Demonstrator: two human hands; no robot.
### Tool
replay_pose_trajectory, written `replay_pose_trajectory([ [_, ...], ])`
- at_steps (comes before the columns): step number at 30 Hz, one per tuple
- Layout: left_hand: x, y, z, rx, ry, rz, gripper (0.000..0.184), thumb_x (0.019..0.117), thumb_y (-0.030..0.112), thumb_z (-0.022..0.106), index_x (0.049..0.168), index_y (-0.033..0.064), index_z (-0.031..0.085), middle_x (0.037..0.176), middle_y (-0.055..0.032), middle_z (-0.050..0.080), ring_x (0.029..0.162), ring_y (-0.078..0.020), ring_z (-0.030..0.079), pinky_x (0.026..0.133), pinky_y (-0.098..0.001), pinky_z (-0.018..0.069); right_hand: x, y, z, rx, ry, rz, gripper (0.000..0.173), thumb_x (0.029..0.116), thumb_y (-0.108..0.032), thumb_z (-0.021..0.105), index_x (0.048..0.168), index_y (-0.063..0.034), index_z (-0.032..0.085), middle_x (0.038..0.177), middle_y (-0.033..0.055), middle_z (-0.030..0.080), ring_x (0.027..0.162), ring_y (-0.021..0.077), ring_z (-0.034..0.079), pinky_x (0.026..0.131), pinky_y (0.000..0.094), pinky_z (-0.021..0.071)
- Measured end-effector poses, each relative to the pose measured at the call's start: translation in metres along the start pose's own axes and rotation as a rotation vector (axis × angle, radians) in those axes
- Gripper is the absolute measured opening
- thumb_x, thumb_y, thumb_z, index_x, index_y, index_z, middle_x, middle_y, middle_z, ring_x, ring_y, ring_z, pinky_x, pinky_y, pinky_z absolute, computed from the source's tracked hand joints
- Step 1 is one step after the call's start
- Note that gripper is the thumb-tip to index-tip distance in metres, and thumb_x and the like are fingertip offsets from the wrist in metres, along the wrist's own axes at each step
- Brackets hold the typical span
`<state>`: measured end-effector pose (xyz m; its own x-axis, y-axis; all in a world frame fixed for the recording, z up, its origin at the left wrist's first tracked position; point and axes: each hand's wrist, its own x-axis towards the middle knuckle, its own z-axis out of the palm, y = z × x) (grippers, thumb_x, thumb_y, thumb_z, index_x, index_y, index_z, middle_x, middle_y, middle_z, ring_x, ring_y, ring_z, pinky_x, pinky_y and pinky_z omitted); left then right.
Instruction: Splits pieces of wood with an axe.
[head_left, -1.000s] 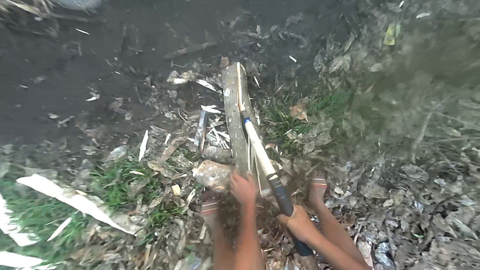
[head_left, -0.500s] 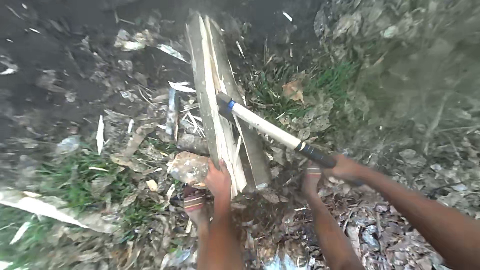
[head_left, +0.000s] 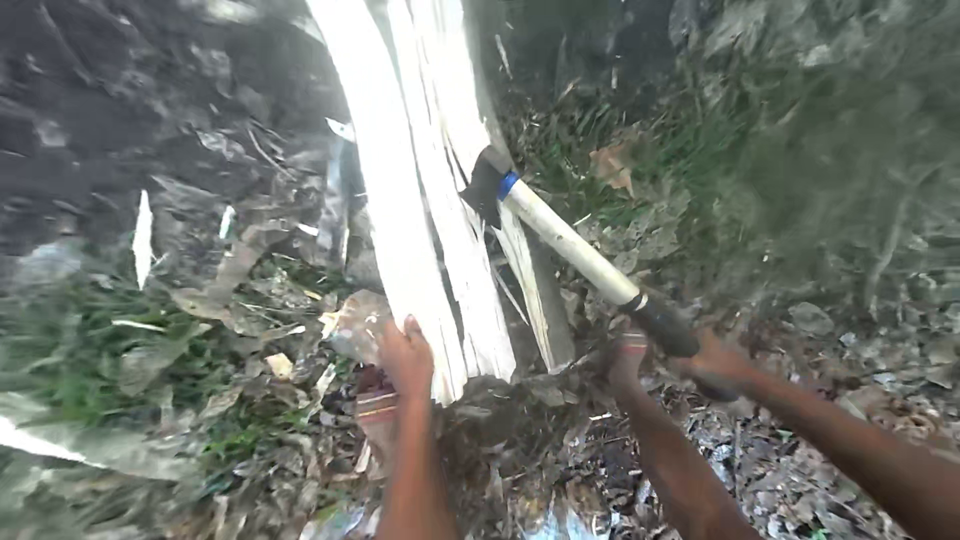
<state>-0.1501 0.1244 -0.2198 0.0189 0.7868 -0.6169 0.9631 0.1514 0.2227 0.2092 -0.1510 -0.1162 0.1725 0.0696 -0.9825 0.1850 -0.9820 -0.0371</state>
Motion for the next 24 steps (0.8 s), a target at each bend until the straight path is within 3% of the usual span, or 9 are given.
replay_pose_trajectory([
  [2, -0.009, 0.014, 0.004, -0.082, 0.019, -0.105, 0.064, 0.1054, 0.044, 0.053, 0.151, -0.0001, 0.045, 0.137, -0.0325, 0.057, 0.129, -0.0488, 0.054, 0.110, -0.0653, 0.0389, -0.016, -0.013, 0.031, 0.066, 0.033, 0.013, 0.039, 0.0867, -0.026, 0.076, 0.113, 0.0012, 0.066, 0.092, 0.0162, 0.068, 0.080, 0.0276, 0.067, 0.078, 0.0526, 0.0556],
  [5, -0.022, 0.028, 0.003, -0.081, 0.053, -0.188, 0.096, 0.0893, 0.051, 0.076, 0.160, 0.0046, 0.030, 0.145, -0.0322, 0.051, 0.132, -0.0492, 0.053, 0.109, -0.0661, 0.0400, -0.035, -0.037, 0.075, 0.172, 0.058, 0.020, 0.036, 0.0849, -0.026, 0.075, 0.108, 0.0003, 0.067, 0.085, 0.0134, 0.068, 0.075, 0.0252, 0.068, 0.074, 0.0496, 0.0570],
  [8, -0.019, 0.029, 0.004, -0.028, 0.036, -0.220, 0.113, 0.0803, 0.056, 0.082, 0.162, 0.0056, 0.024, 0.152, -0.0294, 0.046, 0.136, -0.0467, 0.050, 0.110, -0.0647, 0.0398, -0.048, -0.064, 0.108, 0.226, 0.073, 0.019, 0.034, 0.0839, -0.031, 0.076, 0.102, -0.0030, 0.068, 0.079, 0.0098, 0.068, 0.069, 0.0220, 0.067, 0.070, 0.0468, 0.0572],
  [14, -0.014, 0.029, -0.001, 0.001, -0.062, -0.250, 0.117, 0.0762, 0.053, 0.086, 0.162, 0.0068, 0.022, 0.149, -0.0283, 0.049, 0.129, -0.0447, 0.056, 0.103, -0.0627, 0.0463, -0.057, -0.087, 0.133, 0.437, 0.052, 0.014, 0.030, 0.0849, -0.024, 0.075, 0.105, -0.0032, 0.065, 0.076, 0.0084, 0.067, 0.061, 0.0191, 0.065, 0.062, 0.0396, 0.0582],
  [19, -0.003, 0.019, -0.020, -0.044, -0.198, -0.196, 0.111, 0.0760, 0.055, 0.086, 0.157, 0.0051, 0.029, 0.123, -0.0278, 0.066, 0.117, -0.0438, 0.064, 0.099, -0.0621, 0.0494, -0.050, -0.076, 0.112, 0.343, 0.037, -0.017, 0.032, 0.0840, -0.028, 0.075, 0.105, -0.0058, 0.067, 0.078, 0.0060, 0.067, 0.065, 0.0173, 0.066, 0.065, 0.0396, 0.0572],
  [24, -0.004, 0.006, -0.040, -0.212, -0.253, -0.124, 0.107, 0.0768, 0.048, 0.089, 0.156, 0.0058, 0.031, 0.129, -0.0272, 0.063, 0.121, -0.0403, 0.062, 0.102, -0.0611, 0.0480, -0.055, -0.077, 0.096, 0.360, 0.012, -0.019, 0.026, 0.0852, -0.026, 0.075, 0.101, -0.0064, 0.067, 0.076, 0.0054, 0.066, 0.064, 0.0165, 0.064, 0.063, 0.0382, 0.0562],
])
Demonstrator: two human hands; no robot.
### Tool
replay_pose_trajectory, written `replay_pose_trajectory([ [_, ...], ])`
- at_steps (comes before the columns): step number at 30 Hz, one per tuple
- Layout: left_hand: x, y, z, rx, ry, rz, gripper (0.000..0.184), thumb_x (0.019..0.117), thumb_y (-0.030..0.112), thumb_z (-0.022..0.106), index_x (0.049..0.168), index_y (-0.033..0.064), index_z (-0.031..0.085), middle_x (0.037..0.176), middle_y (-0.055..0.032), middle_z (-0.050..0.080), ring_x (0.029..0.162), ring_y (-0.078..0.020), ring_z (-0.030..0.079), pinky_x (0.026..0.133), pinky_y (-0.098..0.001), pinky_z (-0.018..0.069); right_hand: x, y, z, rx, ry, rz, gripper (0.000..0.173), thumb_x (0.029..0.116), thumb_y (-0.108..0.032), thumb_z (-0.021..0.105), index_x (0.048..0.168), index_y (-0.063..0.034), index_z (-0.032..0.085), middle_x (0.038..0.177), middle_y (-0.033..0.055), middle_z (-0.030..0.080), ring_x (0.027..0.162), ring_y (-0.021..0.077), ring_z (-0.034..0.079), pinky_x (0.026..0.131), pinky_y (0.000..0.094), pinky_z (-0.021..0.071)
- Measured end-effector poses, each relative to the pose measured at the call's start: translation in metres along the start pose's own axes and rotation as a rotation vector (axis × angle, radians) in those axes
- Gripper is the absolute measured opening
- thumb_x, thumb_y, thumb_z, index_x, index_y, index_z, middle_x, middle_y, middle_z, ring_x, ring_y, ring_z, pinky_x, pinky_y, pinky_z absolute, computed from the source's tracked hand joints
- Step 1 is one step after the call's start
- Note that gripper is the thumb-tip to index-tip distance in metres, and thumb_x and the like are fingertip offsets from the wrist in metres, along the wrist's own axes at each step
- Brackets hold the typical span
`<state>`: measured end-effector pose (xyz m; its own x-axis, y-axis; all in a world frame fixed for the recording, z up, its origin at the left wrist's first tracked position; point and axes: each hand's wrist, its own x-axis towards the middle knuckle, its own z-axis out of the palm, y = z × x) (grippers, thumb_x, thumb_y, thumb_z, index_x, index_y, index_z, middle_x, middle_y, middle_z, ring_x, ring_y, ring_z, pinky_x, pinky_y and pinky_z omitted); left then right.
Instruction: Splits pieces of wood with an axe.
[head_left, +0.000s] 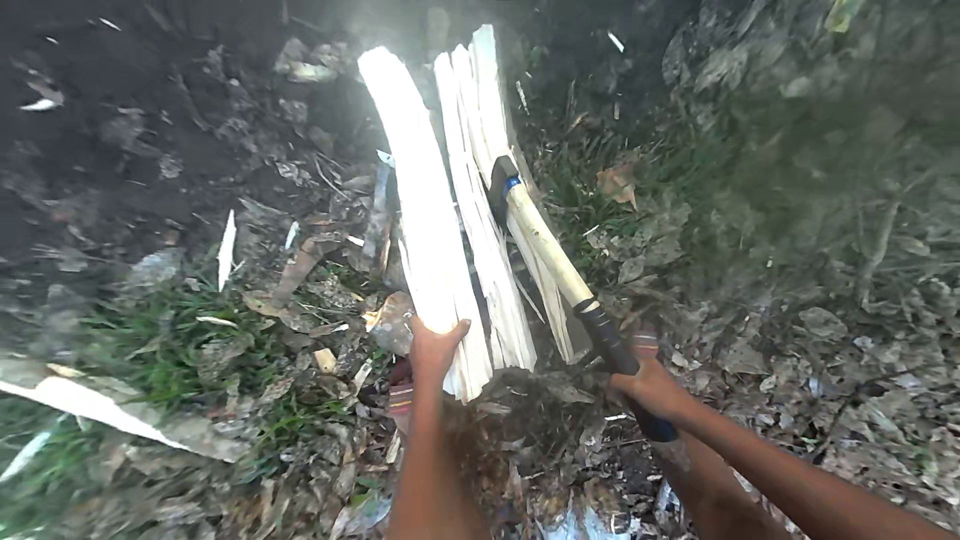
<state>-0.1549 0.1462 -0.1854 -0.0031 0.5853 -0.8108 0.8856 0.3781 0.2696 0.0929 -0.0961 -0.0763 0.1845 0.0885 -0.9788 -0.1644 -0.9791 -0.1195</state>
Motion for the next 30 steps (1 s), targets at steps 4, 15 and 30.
replay_pose_trajectory([
  [4, -0.008, 0.000, -0.011, -0.078, 0.005, 0.040, 0.105, 0.0761, 0.040, 0.091, 0.155, 0.0055, 0.032, 0.132, -0.0255, 0.061, 0.123, -0.0365, 0.061, 0.104, -0.0575, 0.0486, -0.002, -0.002, 0.001, 0.014, -0.005, 0.000, 0.025, 0.0859, -0.023, 0.074, 0.102, -0.0055, 0.066, 0.076, 0.0064, 0.065, 0.064, 0.0174, 0.064, 0.063, 0.0385, 0.0558],
  [15, -0.029, 0.031, -0.011, 0.579, 0.212, -0.084, 0.102, 0.0781, 0.052, 0.085, 0.158, 0.0130, 0.035, 0.138, -0.0330, 0.054, 0.118, -0.0507, 0.060, 0.094, -0.0642, 0.0502, -0.007, -0.006, 0.002, 0.032, 0.002, -0.007, 0.025, 0.0888, -0.023, 0.074, 0.103, -0.0055, 0.065, 0.075, 0.0058, 0.065, 0.060, 0.0159, 0.063, 0.060, 0.0356, 0.0560],
  [30, -0.158, 0.045, -0.072, -0.677, -0.256, -0.087, 0.047, 0.1069, 0.026, 0.053, 0.145, 0.0010, 0.045, 0.106, -0.0162, 0.071, 0.089, -0.0214, 0.073, 0.077, -0.0393, 0.0642, -0.096, -0.080, 0.063, 0.208, -0.050, -0.323, 0.066, 0.1018, -0.038, 0.061, 0.153, -0.0023, 0.040, 0.137, 0.0162, 0.062, 0.120, 0.0239, 0.064, 0.101, 0.0438, 0.0537],
])
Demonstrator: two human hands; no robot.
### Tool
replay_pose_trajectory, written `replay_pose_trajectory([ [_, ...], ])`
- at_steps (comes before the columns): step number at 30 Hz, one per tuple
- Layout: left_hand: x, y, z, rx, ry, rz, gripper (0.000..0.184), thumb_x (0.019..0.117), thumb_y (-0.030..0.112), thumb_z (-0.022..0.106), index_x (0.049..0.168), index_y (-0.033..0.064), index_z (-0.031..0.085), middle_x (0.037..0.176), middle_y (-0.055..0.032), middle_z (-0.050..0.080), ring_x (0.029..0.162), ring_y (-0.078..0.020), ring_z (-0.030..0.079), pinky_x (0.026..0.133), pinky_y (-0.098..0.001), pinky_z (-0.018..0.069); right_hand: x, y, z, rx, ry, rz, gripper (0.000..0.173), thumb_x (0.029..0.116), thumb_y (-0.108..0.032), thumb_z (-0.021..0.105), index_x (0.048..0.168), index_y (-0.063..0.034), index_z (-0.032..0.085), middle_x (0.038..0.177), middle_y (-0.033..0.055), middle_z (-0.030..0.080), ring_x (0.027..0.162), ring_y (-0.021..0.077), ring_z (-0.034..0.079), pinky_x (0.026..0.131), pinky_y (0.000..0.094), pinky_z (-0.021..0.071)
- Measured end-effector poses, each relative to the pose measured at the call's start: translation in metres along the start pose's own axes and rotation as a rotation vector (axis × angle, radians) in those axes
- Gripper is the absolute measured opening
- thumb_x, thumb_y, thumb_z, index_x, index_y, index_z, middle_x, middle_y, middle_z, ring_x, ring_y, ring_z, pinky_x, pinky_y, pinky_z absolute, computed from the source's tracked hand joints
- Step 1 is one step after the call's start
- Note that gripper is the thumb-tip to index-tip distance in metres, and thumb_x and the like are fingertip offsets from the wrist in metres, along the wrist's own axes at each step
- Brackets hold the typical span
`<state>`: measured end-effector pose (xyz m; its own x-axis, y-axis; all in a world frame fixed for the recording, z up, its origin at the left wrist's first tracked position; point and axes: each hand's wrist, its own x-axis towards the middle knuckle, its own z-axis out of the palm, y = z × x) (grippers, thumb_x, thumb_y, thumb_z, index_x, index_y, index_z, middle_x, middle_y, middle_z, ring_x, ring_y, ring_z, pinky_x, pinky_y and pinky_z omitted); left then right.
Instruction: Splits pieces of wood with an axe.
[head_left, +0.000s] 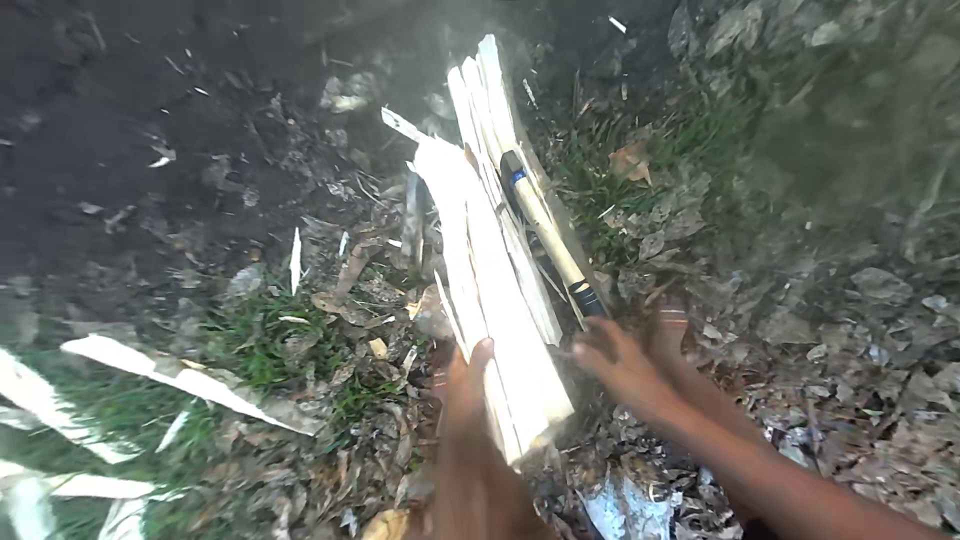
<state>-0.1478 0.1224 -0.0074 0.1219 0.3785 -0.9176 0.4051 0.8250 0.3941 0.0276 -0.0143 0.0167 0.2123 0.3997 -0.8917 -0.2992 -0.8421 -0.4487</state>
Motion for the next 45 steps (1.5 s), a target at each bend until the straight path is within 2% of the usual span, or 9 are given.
replay_pose_trajectory([
  [3, -0.030, -0.010, 0.007, -0.058, 0.029, -0.029, 0.045, 0.1062, 0.027, 0.054, 0.141, 0.0000, 0.048, 0.104, -0.0157, 0.071, 0.088, -0.0207, 0.073, 0.077, -0.0384, 0.0640, -0.016, -0.017, 0.049, 0.439, -0.202, 0.171, 0.065, 0.0958, -0.030, 0.072, 0.148, -0.0052, 0.042, 0.119, 0.0146, 0.069, 0.100, 0.0221, 0.072, 0.088, 0.0405, 0.0625],
  [6, -0.044, -0.015, -0.001, 0.012, 0.125, -0.015, 0.041, 0.1061, 0.026, 0.057, 0.138, -0.0005, 0.054, 0.105, -0.0175, 0.072, 0.088, -0.0222, 0.073, 0.077, -0.0396, 0.0637, -0.022, -0.016, 0.066, 0.497, -0.225, 0.267, 0.064, 0.0897, -0.025, 0.081, 0.141, -0.0026, 0.049, 0.112, 0.0153, 0.071, 0.094, 0.0235, 0.074, 0.084, 0.0407, 0.0637],
  [11, -0.093, -0.016, 0.001, 0.305, 0.319, 0.073, 0.052, 0.1085, 0.024, 0.049, 0.155, 0.0038, 0.038, 0.139, -0.0196, 0.060, 0.117, -0.0209, 0.064, 0.099, -0.0399, 0.0523, -0.025, -0.026, 0.081, 0.548, -0.169, 0.319, 0.058, 0.0897, -0.021, 0.080, 0.136, 0.0001, 0.051, 0.106, 0.0173, 0.071, 0.088, 0.0248, 0.074, 0.079, 0.0410, 0.0634],
  [18, -0.109, -0.008, 0.013, 0.101, 0.608, 0.686, 0.041, 0.1059, 0.013, 0.035, 0.125, -0.0153, 0.058, 0.130, -0.0194, 0.064, 0.121, -0.0159, 0.061, 0.104, -0.0319, 0.0500, -0.024, -0.055, 0.091, 0.618, -0.146, 0.330, 0.060, 0.0943, -0.034, 0.076, 0.137, -0.0001, 0.050, 0.108, 0.0177, 0.070, 0.092, 0.0245, 0.073, 0.081, 0.0410, 0.0628],
  [23, -0.100, 0.016, 0.001, -0.150, 0.521, 0.946, 0.037, 0.1086, 0.024, 0.035, 0.114, -0.0032, 0.060, 0.101, -0.0035, 0.077, 0.102, -0.0171, 0.074, 0.093, -0.0343, 0.0601, -0.021, -0.082, 0.088, 0.531, -0.184, 0.267, 0.069, 0.0905, -0.038, 0.080, 0.139, -0.0001, 0.049, 0.114, 0.0174, 0.068, 0.099, 0.0232, 0.071, 0.088, 0.0411, 0.0601],
  [31, -0.086, 0.096, -0.015, -0.450, 0.232, 1.199, 0.045, 0.1118, 0.031, 0.027, 0.111, 0.0065, 0.065, 0.079, -0.0031, 0.075, 0.068, -0.0158, 0.072, 0.066, -0.0312, 0.0624, -0.016, -0.141, 0.079, 0.579, -0.193, 0.294, 0.071, 0.0933, -0.050, 0.073, 0.137, 0.0006, 0.050, 0.115, 0.0186, 0.067, 0.103, 0.0260, 0.069, 0.088, 0.0449, 0.0593],
  [34, -0.083, 0.142, -0.017, -0.432, 0.432, 1.149, 0.052, 0.1114, 0.026, 0.011, 0.106, 0.0077, 0.059, 0.068, 0.0026, 0.069, 0.056, -0.0101, 0.065, 0.054, -0.0272, 0.0579, -0.016, -0.166, 0.079, 0.652, -0.199, 0.280, 0.066, 0.0962, -0.051, 0.068, 0.137, -0.0028, 0.051, 0.115, 0.0171, 0.065, 0.102, 0.0259, 0.067, 0.086, 0.0445, 0.0584],
  [42, -0.064, 0.290, -0.047, -0.258, 0.635, 0.960, 0.028, 0.1112, 0.021, 0.036, 0.099, 0.0107, 0.059, 0.059, 0.0070, 0.059, 0.049, -0.0065, 0.059, 0.049, -0.0245, 0.0539, -0.011, -0.161, 0.048, 0.859, -0.358, 0.267, 0.051, 0.1036, -0.055, 0.050, 0.130, -0.0115, 0.058, 0.100, 0.0131, 0.068, 0.077, 0.0215, 0.068, 0.064, 0.0349, 0.0580],
  [45, -0.049, 0.328, -0.052, -0.234, 0.702, 0.874, 0.024, 0.1089, 0.021, 0.040, 0.099, 0.0106, 0.060, 0.063, 0.0054, 0.060, 0.051, -0.0081, 0.060, 0.051, -0.0267, 0.0555, -0.010, -0.114, 0.035, 0.666, -0.293, 0.312, 0.045, 0.1065, -0.044, 0.053, 0.133, -0.0083, 0.055, 0.103, 0.0125, 0.070, 0.083, 0.0222, 0.070, 0.069, 0.0380, 0.0603],
])
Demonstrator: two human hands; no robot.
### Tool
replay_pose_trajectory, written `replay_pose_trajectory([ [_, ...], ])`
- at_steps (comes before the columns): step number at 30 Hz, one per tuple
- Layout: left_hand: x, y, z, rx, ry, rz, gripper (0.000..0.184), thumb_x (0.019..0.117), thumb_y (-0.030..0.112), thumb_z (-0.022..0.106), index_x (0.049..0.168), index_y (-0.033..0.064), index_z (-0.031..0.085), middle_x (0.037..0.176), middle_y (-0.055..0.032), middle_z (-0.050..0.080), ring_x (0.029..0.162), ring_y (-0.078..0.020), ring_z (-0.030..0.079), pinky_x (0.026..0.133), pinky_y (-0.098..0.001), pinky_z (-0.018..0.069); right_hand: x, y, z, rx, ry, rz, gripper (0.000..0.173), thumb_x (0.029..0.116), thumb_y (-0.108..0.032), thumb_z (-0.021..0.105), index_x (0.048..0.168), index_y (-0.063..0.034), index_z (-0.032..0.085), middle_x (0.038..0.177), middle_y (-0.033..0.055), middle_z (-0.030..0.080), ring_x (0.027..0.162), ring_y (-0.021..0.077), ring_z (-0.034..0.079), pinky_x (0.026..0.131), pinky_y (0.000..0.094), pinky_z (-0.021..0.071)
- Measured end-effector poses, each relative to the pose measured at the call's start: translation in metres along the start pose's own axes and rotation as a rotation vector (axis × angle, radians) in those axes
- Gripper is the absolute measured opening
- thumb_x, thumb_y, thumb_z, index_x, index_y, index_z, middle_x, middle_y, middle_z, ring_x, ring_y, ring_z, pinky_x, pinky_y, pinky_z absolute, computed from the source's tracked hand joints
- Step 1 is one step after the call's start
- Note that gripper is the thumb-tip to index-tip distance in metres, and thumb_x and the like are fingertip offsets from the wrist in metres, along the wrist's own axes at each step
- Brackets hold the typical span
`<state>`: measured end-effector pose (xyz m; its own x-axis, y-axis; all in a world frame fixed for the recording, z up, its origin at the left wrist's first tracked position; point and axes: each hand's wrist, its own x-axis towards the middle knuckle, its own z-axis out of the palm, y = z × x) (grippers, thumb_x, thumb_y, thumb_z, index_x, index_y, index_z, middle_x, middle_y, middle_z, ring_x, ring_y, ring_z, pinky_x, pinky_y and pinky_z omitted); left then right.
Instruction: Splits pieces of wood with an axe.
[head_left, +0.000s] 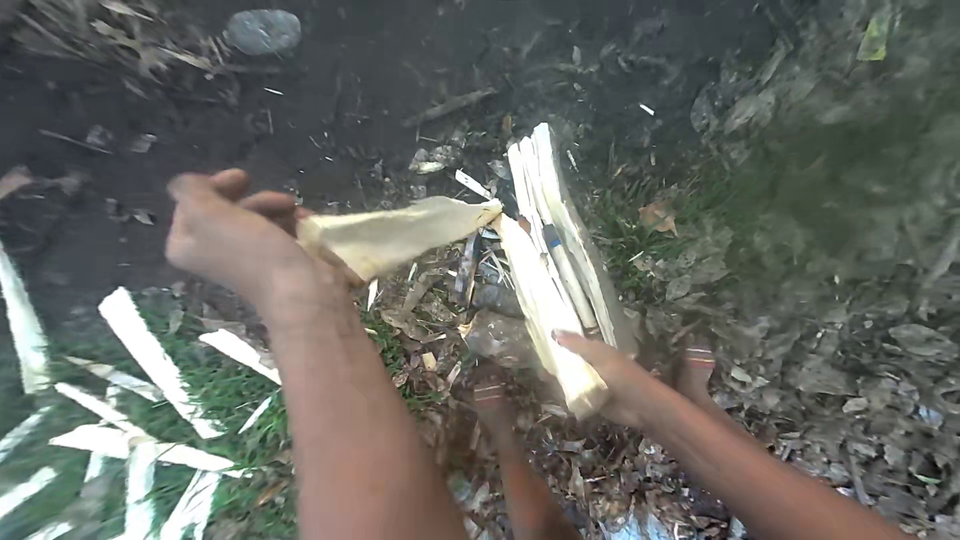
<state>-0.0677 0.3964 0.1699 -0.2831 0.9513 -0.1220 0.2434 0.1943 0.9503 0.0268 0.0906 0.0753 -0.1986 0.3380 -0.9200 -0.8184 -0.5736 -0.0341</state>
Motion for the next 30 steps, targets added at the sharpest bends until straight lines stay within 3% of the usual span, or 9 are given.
replay_pose_trajectory([
  [4, 0.017, 0.013, 0.017, 0.027, -0.108, -0.087, 0.021, 0.1093, 0.024, 0.040, 0.121, 0.0102, 0.050, 0.098, -0.0020, 0.062, 0.072, -0.0147, 0.069, 0.065, -0.0337, 0.0627, 0.010, 0.046, -0.084, -0.168, 0.130, 0.005, 0.051, 0.1020, -0.031, 0.063, 0.145, -0.0088, 0.046, 0.108, 0.0141, 0.071, 0.088, 0.0235, 0.072, 0.075, 0.0406, 0.0619],
  [7, -0.020, 0.007, 0.015, 0.186, -0.218, -0.090, 0.029, 0.1094, 0.029, 0.039, 0.119, 0.0083, 0.058, 0.099, 0.0003, 0.071, 0.082, -0.0121, 0.072, 0.074, -0.0310, 0.0613, 0.008, 0.048, -0.115, -0.219, 0.142, 0.019, 0.042, 0.1033, -0.028, 0.061, 0.139, -0.0071, 0.051, 0.103, 0.0120, 0.071, 0.084, 0.0207, 0.072, 0.074, 0.0379, 0.0625],
  [10, -0.089, -0.022, -0.021, 0.405, -0.303, -0.126, 0.042, 0.1085, 0.035, 0.045, 0.132, 0.0056, 0.062, 0.124, -0.0091, 0.067, 0.111, -0.0175, 0.065, 0.095, -0.0418, 0.0531, 0.003, 0.039, -0.095, -0.170, 0.099, 0.034, 0.041, 0.1051, -0.033, 0.058, 0.135, -0.0064, 0.052, 0.102, 0.0109, 0.072, 0.086, 0.0197, 0.072, 0.074, 0.0366, 0.0624],
  [14, -0.200, -0.104, -0.074, 0.398, -0.366, -0.473, 0.050, 0.1060, 0.022, 0.055, 0.151, 0.0026, 0.044, 0.140, -0.0236, 0.056, 0.120, -0.0303, 0.061, 0.098, -0.0492, 0.0526, -0.002, 0.033, -0.040, -0.067, 0.059, 0.021, 0.053, 0.1049, -0.046, 0.055, 0.141, -0.0076, 0.051, 0.109, 0.0136, 0.069, 0.092, 0.0239, 0.071, 0.078, 0.0419, 0.0608],
  [18, -0.255, -0.197, -0.101, 0.255, -0.458, -0.563, 0.069, 0.0980, 0.019, 0.064, 0.158, 0.0031, 0.034, 0.160, -0.0270, 0.033, 0.140, -0.0356, 0.045, 0.110, -0.0502, 0.0457, 0.005, 0.039, -0.013, -0.349, 0.184, -0.001, 0.063, 0.1008, -0.054, 0.060, 0.139, -0.0037, 0.055, 0.118, 0.0167, 0.069, 0.104, 0.0269, 0.070, 0.088, 0.0472, 0.0595],
  [22, -0.244, -0.227, -0.096, 0.207, -0.478, -0.782, 0.068, 0.1042, 0.033, 0.061, 0.158, 0.0021, 0.032, 0.152, -0.0267, 0.046, 0.135, -0.0344, 0.051, 0.110, -0.0508, 0.0449, 0.017, 0.064, -0.022, -0.426, 0.222, -0.006, 0.061, 0.1015, -0.050, 0.061, 0.142, -0.0047, 0.052, 0.116, 0.0169, 0.069, 0.102, 0.0265, 0.071, 0.087, 0.0459, 0.0603],
  [24, -0.233, -0.237, -0.096, 0.212, -0.505, -0.873, 0.063, 0.1039, 0.039, 0.061, 0.149, -0.0005, 0.043, 0.132, -0.0248, 0.062, 0.118, -0.0307, 0.064, 0.100, -0.0480, 0.0539, 0.021, 0.079, -0.014, -0.404, 0.236, -0.024, 0.057, 0.1023, -0.045, 0.062, 0.141, -0.0051, 0.052, 0.112, 0.0162, 0.071, 0.097, 0.0258, 0.073, 0.084, 0.0445, 0.0618],
  [27, -0.215, -0.248, -0.119, 0.362, -0.522, -0.855, 0.062, 0.1012, 0.051, 0.061, 0.133, -0.0023, 0.060, 0.118, -0.0248, 0.068, 0.109, -0.0347, 0.068, 0.097, -0.0548, 0.0537, 0.029, 0.105, 0.017, -0.435, 0.267, -0.065, 0.055, 0.1006, -0.038, 0.067, 0.141, -0.0045, 0.051, 0.111, 0.0161, 0.072, 0.096, 0.0257, 0.073, 0.083, 0.0442, 0.0626],
  [30, -0.175, -0.245, -0.162, 0.354, -0.545, -0.822, 0.054, 0.0998, 0.049, 0.064, 0.116, -0.0025, 0.069, 0.104, -0.0231, 0.070, 0.096, -0.0341, 0.069, 0.089, -0.0563, 0.0549, 0.037, 0.130, 0.077, -0.507, 0.337, -0.147, 0.051, 0.0984, -0.034, 0.070, 0.135, -0.0017, 0.056, 0.108, 0.0157, 0.072, 0.095, 0.0250, 0.073, 0.083, 0.0445, 0.0622],
])
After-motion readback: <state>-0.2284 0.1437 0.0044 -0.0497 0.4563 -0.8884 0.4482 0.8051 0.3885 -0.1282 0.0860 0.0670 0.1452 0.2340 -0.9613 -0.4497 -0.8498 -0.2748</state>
